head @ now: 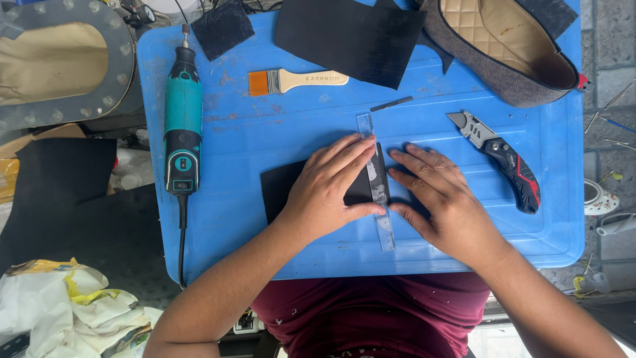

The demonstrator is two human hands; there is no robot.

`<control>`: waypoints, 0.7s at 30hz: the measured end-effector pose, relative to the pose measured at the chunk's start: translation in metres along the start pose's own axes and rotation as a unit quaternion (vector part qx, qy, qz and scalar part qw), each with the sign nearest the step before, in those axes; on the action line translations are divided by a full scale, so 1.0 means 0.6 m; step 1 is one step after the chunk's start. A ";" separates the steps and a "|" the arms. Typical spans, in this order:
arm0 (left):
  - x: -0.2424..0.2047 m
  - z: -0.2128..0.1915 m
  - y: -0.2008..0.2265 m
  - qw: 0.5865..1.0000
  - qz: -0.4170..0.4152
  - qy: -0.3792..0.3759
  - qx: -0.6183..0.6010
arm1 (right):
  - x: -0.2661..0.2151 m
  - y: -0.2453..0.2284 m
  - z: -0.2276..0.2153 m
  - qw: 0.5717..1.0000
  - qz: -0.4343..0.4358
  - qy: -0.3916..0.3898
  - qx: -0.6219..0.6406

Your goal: The person uses a utility knife and ruler to cut a black rubber sheet into a rectangular insole shape. They measure and trim the material, then test the fit against a shoe insole and a shoe upper.

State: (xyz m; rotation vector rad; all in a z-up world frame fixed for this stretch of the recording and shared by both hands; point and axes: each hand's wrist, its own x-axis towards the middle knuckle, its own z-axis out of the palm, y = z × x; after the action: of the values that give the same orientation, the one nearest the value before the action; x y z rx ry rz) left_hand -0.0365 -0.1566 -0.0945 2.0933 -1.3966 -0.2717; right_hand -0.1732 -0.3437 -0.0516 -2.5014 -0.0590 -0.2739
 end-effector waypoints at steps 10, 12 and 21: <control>0.006 0.004 -0.003 0.999 0.018 0.003 0.028 | -0.004 -0.015 0.012 0.998 0.016 0.040 -0.041; 0.007 0.004 -0.006 0.999 0.013 0.002 0.037 | -0.001 -0.015 0.011 0.998 0.013 0.034 -0.056; 0.001 -0.001 -0.003 0.997 0.014 -0.002 0.082 | -0.001 -0.014 0.008 1.000 0.021 0.011 -0.017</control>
State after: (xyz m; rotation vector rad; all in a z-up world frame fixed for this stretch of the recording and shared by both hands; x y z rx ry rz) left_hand -0.0346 -0.1562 -0.0947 2.2033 -1.4950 -0.1549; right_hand -0.1740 -0.3340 -0.0505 -2.5298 0.0080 -0.2867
